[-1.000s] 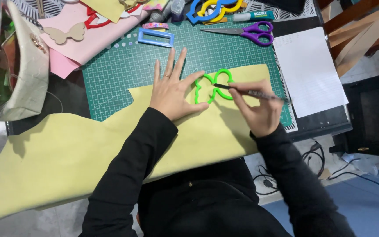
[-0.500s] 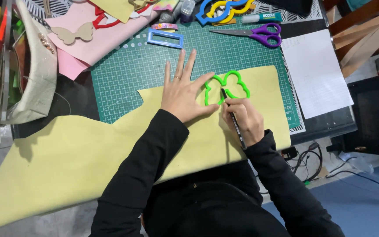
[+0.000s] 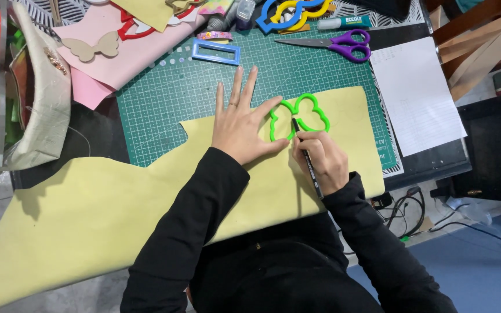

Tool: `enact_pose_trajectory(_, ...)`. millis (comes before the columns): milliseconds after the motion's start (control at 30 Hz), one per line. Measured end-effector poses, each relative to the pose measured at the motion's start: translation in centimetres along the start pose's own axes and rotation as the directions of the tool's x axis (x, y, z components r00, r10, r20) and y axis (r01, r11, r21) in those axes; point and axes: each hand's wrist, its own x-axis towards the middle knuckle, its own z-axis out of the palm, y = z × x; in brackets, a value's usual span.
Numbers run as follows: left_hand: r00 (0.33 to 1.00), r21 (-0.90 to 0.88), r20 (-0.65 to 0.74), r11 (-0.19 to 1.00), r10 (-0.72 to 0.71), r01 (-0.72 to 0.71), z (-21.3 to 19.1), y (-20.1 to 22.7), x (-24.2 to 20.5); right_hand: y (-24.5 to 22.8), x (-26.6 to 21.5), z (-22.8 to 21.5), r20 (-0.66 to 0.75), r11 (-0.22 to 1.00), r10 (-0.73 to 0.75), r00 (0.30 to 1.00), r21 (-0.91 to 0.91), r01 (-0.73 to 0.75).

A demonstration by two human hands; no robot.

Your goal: Tracing decorative patterns onto yellow leather using a stencil and pencil.

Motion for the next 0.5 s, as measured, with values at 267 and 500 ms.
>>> enact_pose_trajectory(267, 1.000, -0.003, 0.013, 1.000, -0.012, 0.012, 0.09, -0.01, 0.01, -0.42, 0.46, -0.01, 0.014, 0.998, -0.016, 1.000, -0.052, 0.017)
enact_pose_trajectory(500, 1.000, -0.008, 0.018, 1.000, -0.017, 0.017, -0.08, 0.12, -0.05, -0.30, 0.62, 0.17, 0.041, 0.994, -0.025, 0.999, -0.102, 0.029)
